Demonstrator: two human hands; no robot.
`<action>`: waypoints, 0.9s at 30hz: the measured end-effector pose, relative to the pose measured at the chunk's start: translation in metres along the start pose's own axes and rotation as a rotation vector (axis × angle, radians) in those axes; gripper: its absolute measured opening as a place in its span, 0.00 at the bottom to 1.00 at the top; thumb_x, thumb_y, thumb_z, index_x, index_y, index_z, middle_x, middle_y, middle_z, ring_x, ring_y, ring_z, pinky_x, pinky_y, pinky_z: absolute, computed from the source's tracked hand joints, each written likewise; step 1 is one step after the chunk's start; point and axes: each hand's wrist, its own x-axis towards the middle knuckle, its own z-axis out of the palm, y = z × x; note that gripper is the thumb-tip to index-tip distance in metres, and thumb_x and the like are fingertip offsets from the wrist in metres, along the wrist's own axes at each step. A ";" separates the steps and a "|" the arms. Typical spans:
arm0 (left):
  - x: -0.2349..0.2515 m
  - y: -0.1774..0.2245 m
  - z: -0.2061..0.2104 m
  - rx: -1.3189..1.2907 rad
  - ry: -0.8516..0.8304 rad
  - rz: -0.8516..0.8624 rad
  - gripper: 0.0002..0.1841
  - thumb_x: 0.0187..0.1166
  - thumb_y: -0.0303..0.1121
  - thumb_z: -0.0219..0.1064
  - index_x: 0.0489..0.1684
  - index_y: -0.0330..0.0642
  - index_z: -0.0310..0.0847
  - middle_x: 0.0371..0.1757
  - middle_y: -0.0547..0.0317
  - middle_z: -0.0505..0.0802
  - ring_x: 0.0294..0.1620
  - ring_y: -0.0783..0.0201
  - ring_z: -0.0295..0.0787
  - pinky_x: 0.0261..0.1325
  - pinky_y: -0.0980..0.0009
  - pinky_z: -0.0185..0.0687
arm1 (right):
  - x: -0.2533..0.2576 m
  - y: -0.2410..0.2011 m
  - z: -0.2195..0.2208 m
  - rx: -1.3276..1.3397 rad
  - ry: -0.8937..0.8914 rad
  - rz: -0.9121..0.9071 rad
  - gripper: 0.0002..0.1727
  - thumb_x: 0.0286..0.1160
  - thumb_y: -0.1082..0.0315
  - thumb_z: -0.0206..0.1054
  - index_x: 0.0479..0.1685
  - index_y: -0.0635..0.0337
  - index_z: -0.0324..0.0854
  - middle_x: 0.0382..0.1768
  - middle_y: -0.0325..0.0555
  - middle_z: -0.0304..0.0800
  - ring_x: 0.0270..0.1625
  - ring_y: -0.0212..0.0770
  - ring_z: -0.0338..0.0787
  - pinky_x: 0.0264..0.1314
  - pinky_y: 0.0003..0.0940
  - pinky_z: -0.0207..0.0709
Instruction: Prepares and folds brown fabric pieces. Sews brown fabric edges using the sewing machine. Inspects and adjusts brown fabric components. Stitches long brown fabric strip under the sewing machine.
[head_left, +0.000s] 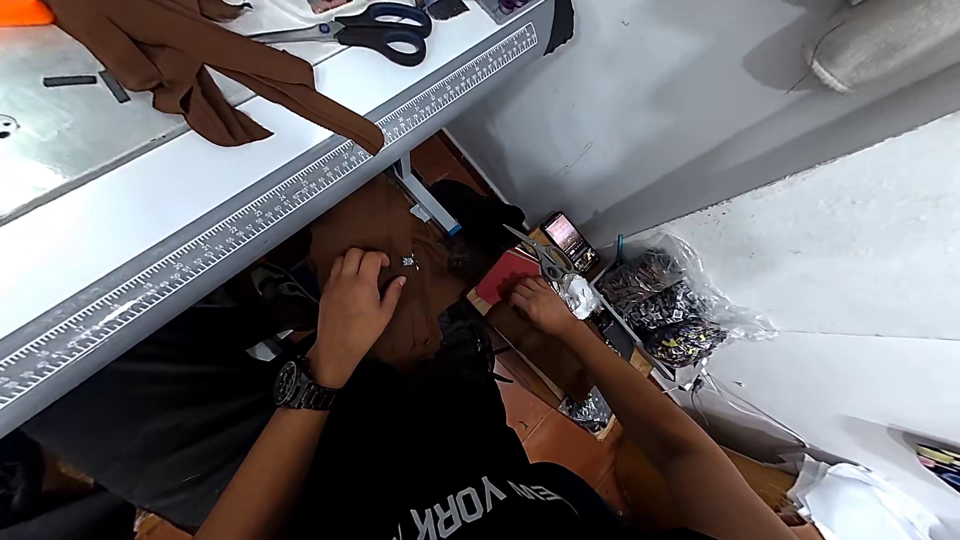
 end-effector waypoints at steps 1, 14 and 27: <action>0.000 0.000 0.000 -0.004 0.002 0.002 0.19 0.81 0.41 0.71 0.57 0.33 0.81 0.56 0.37 0.85 0.61 0.35 0.82 0.61 0.40 0.80 | -0.001 0.000 -0.001 -0.005 -0.025 0.009 0.07 0.80 0.71 0.63 0.48 0.57 0.87 0.52 0.48 0.92 0.64 0.53 0.88 0.73 0.53 0.77; -0.004 -0.009 -0.011 -0.103 -0.041 0.057 0.25 0.80 0.40 0.73 0.68 0.31 0.78 0.56 0.37 0.86 0.58 0.37 0.84 0.63 0.39 0.79 | -0.059 -0.009 -0.225 0.518 0.013 0.245 0.18 0.58 0.76 0.65 0.49 0.53 0.91 0.45 0.36 0.95 0.47 0.33 0.93 0.53 0.41 0.89; -0.002 -0.018 -0.023 -0.389 -0.053 0.067 0.23 0.77 0.25 0.71 0.74 0.39 0.80 0.56 0.42 0.89 0.52 0.48 0.88 0.59 0.50 0.85 | 0.049 -0.137 -0.353 0.541 0.353 -0.433 0.09 0.82 0.63 0.63 0.51 0.49 0.87 0.48 0.30 0.92 0.52 0.24 0.90 0.54 0.21 0.87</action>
